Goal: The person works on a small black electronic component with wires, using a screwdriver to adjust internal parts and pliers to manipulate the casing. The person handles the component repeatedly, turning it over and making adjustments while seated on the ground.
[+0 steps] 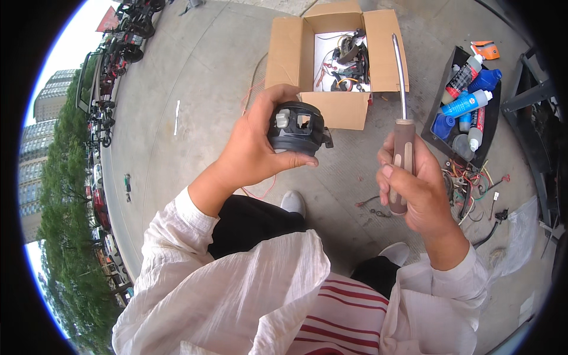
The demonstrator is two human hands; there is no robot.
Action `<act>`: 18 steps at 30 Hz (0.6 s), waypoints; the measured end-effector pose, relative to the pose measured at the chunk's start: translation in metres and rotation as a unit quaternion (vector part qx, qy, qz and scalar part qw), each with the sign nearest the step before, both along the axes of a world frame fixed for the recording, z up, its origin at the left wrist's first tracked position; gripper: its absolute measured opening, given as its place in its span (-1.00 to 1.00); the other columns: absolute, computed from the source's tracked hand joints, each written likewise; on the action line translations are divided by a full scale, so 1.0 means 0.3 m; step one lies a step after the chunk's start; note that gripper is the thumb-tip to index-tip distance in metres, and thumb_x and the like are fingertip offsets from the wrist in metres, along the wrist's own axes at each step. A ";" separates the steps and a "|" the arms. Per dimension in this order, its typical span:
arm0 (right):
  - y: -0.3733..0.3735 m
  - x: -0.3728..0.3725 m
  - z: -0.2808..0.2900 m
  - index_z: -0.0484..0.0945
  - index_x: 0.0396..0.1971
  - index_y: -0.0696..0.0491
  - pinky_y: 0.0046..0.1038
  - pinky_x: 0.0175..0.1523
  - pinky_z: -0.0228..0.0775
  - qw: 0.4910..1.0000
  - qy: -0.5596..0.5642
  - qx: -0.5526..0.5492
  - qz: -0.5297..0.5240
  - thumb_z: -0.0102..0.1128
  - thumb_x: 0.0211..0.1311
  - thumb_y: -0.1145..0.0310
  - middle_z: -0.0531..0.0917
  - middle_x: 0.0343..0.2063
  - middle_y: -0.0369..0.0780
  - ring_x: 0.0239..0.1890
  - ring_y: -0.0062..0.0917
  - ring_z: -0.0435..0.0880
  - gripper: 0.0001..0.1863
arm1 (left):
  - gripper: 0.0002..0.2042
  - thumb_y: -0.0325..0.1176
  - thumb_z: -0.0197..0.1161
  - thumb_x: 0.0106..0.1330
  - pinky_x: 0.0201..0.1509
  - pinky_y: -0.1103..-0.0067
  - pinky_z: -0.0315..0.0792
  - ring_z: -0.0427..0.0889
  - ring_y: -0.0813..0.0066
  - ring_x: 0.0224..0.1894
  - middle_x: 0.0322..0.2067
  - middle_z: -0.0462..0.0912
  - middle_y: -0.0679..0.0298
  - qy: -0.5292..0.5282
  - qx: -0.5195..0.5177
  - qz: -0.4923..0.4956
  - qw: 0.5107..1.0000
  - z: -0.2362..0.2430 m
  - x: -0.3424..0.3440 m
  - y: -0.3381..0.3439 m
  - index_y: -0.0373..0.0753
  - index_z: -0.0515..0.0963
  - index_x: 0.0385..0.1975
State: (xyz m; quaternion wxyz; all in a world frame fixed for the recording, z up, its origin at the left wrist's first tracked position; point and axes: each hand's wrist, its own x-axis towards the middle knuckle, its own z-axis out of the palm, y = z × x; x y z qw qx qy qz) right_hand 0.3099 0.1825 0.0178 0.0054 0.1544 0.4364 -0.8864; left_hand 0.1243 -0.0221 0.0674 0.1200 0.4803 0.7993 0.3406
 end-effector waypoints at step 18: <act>-0.155 -0.062 -0.033 0.33 0.13 0.15 -0.35 0.06 0.46 0.952 0.061 0.294 -0.057 0.50 -0.11 0.45 0.57 -0.06 -0.06 0.00 -0.31 0.61 -0.27 | -0.25 -0.42 0.51 -0.03 0.28 0.36 0.32 0.41 0.23 0.23 0.13 0.42 0.12 -0.161 -0.026 -0.143 0.976 0.014 0.041 0.017 -0.29 0.30 0.23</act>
